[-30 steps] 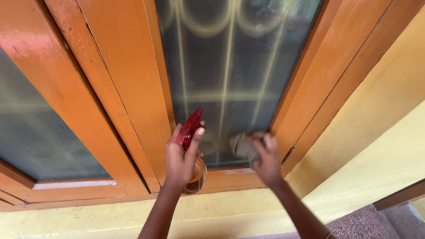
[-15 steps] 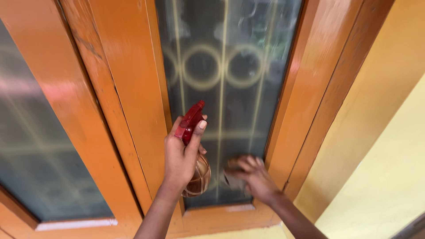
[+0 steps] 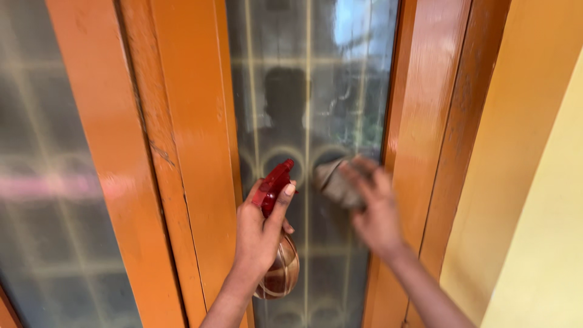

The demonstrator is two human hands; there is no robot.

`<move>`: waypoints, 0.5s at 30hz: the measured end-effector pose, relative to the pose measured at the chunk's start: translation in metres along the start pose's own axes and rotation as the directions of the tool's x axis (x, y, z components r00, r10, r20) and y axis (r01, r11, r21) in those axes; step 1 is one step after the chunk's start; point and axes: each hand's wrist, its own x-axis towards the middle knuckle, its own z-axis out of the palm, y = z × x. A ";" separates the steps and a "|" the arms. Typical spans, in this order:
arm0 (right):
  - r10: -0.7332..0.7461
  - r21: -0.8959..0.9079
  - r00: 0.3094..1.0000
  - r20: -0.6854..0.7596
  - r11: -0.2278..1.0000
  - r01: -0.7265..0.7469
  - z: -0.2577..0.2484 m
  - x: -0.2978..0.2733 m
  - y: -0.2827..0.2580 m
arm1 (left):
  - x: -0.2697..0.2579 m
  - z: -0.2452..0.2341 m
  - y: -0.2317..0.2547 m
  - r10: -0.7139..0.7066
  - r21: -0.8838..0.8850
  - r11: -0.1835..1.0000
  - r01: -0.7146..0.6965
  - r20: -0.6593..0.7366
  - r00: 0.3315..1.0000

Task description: The person cleans a glass pane on an orange wooden door using a spray bottle and a cloth. They repeatedly spray the glass and wipe it with the cloth, focusing on the central area of the pane.

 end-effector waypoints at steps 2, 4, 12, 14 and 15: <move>-0.128 -0.009 0.979 0.159 0.991 0.131 0.014 -0.016 -0.009 | 0.004 0.000 0.004 -0.034 0.027 0.999 0.034 -0.003 0.999; -0.261 0.092 0.885 0.385 0.965 0.245 0.020 -0.037 -0.009 | 0.008 -0.001 0.007 0.019 0.009 1.000 -0.019 0.004 1.000; -0.039 0.527 0.819 0.572 0.783 -0.331 0.015 -0.050 0.012 | 0.008 -0.001 0.002 0.025 0.036 0.999 -0.025 -0.001 1.000; 0.092 0.422 0.855 0.511 0.840 -0.342 0.012 -0.031 0.016 | 0.005 0.000 0.000 -0.001 0.032 0.999 0.001 -0.003 1.000; 0.154 0.366 0.868 0.473 0.861 -0.352 0.011 -0.022 0.016 | 0.004 0.001 -0.001 -0.026 0.029 0.999 0.026 -0.006 1.000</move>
